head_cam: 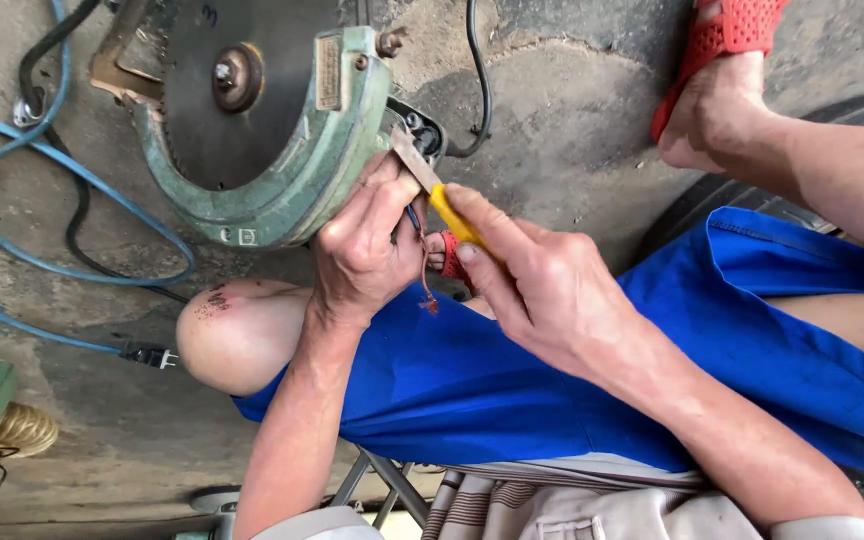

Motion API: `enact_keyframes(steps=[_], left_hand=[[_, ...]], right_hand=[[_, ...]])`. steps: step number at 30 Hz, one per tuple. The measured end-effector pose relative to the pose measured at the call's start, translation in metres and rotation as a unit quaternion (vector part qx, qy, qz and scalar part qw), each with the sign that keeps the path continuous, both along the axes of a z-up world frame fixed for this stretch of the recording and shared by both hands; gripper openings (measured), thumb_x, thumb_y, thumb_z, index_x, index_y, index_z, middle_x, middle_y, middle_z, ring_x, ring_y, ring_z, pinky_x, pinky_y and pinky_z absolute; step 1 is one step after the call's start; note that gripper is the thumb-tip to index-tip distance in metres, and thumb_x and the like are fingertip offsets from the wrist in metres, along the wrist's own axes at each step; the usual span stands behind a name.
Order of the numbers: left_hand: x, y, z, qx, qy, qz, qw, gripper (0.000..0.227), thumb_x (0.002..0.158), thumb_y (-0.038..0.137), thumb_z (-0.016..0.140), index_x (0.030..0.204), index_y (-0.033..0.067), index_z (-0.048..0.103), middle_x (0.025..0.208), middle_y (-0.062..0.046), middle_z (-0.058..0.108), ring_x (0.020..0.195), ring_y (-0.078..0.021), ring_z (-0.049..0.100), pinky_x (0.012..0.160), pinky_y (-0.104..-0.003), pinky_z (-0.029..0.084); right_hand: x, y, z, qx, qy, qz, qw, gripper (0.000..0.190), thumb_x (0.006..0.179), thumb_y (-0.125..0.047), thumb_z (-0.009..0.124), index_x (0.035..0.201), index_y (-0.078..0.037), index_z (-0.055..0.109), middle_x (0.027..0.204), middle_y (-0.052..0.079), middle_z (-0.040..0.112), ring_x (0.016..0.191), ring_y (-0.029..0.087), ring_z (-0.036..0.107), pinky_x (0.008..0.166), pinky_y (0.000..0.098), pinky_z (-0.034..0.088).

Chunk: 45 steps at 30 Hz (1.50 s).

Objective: The person uses a yellow utility knife to scrape and strip the ends of several wires connected to a circular saw motor. They then insert the stripped wire ends into terminal slots and tighten the screws with the knife tip to secure the connections.

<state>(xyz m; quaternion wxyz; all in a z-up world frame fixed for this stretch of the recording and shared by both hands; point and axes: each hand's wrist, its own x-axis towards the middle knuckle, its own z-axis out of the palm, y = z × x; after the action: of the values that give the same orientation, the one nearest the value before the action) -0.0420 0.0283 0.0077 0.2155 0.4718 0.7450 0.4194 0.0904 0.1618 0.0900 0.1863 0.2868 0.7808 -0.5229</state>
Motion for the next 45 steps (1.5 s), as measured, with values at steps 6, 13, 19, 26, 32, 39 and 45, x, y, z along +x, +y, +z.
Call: enact_keyframes(steps=[6, 13, 19, 26, 32, 39, 45], left_hand=[[0.009, 0.0, -0.004, 0.006, 0.098, -0.003, 0.995, 0.026, 0.096, -0.013, 0.048, 0.102, -0.0076, 0.072, 0.105, -0.024, 0.076, 0.097, -0.0413, 0.077, 0.091, -0.044, 0.063], [0.008, 0.001, -0.002, -0.003, 0.126, -0.013, 0.992, 0.033, 0.102, 0.004, 0.04, 0.099, -0.0051, 0.072, 0.1, -0.021, 0.075, 0.099, -0.0388, 0.077, 0.088, -0.043, 0.062], [0.009, -0.006, -0.005, -0.003, 0.14, -0.022, 0.99, 0.036, 0.094, -0.003, 0.039, 0.103, -0.0056, 0.073, 0.105, -0.021, 0.075, 0.101, -0.0394, 0.076, 0.089, -0.046, 0.061], [0.009, -0.005, -0.006, -0.005, 0.136, -0.034, 0.99, 0.034, 0.092, -0.006, 0.044, 0.104, -0.007, 0.076, 0.107, -0.023, 0.076, 0.101, -0.0405, 0.077, 0.089, -0.046, 0.063], [0.012, -0.012, -0.01, -0.012, 0.128, -0.037, 0.991, 0.038, 0.083, -0.009, 0.049, 0.11, -0.0084, 0.076, 0.113, -0.025, 0.075, 0.105, -0.0416, 0.076, 0.093, -0.047, 0.063], [0.008, -0.007, -0.007, -0.009, 0.121, -0.04, 0.992, 0.039, 0.082, -0.015, 0.048, 0.11, -0.0095, 0.075, 0.118, -0.027, 0.073, 0.107, -0.0413, 0.076, 0.095, -0.046, 0.064], [0.011, -0.006, -0.008, -0.006, 0.034, -0.009, 0.999, 0.021, 0.092, -0.018, 0.058, 0.109, -0.0147, 0.071, 0.113, -0.033, 0.073, 0.104, -0.0443, 0.077, 0.098, -0.048, 0.064]], right_hand=[[-0.003, 0.052, 0.005, 0.156, -0.091, 0.198, 0.963, 0.045, 0.106, -0.031, 0.056, 0.15, -0.024, 0.062, 0.073, 0.008, 0.056, 0.051, 0.041, 0.059, 0.044, 0.0544, 0.044], [-0.031, 0.059, 0.013, 0.283, -0.098, 0.3, 0.905, 0.037, 0.105, -0.039, 0.055, 0.14, -0.035, 0.066, 0.066, 0.003, 0.059, 0.04, 0.038, 0.062, 0.031, 0.052, 0.045], [-0.041, 0.058, 0.011, 0.301, -0.124, 0.356, 0.876, 0.035, 0.107, -0.043, 0.05, 0.14, -0.037, 0.061, 0.062, 0.0, 0.063, 0.042, 0.034, 0.067, 0.033, 0.0484, 0.049], [-0.041, 0.064, 0.01, 0.296, -0.111, 0.358, 0.879, 0.03, 0.108, -0.04, 0.05, 0.136, -0.033, 0.061, 0.06, 0.001, 0.063, 0.044, 0.034, 0.067, 0.033, 0.0459, 0.048], [-0.042, 0.067, -0.004, 0.247, -0.116, 0.346, 0.898, 0.037, 0.107, -0.037, 0.049, 0.141, -0.029, 0.063, 0.058, 0.009, 0.066, 0.049, 0.042, 0.068, 0.036, 0.0512, 0.048], [-0.039, 0.075, -0.004, 0.202, -0.18, 0.323, 0.907, 0.043, 0.107, -0.04, 0.047, 0.145, -0.031, 0.062, 0.059, 0.018, 0.07, 0.057, 0.052, 0.07, 0.045, 0.0609, 0.051], [-0.049, 0.073, 0.002, 0.09, -0.171, 0.143, 0.971, 0.03, 0.11, -0.021, 0.049, 0.138, -0.012, 0.055, 0.062, 0.023, 0.068, 0.051, 0.048, 0.066, 0.049, 0.06, 0.048]])
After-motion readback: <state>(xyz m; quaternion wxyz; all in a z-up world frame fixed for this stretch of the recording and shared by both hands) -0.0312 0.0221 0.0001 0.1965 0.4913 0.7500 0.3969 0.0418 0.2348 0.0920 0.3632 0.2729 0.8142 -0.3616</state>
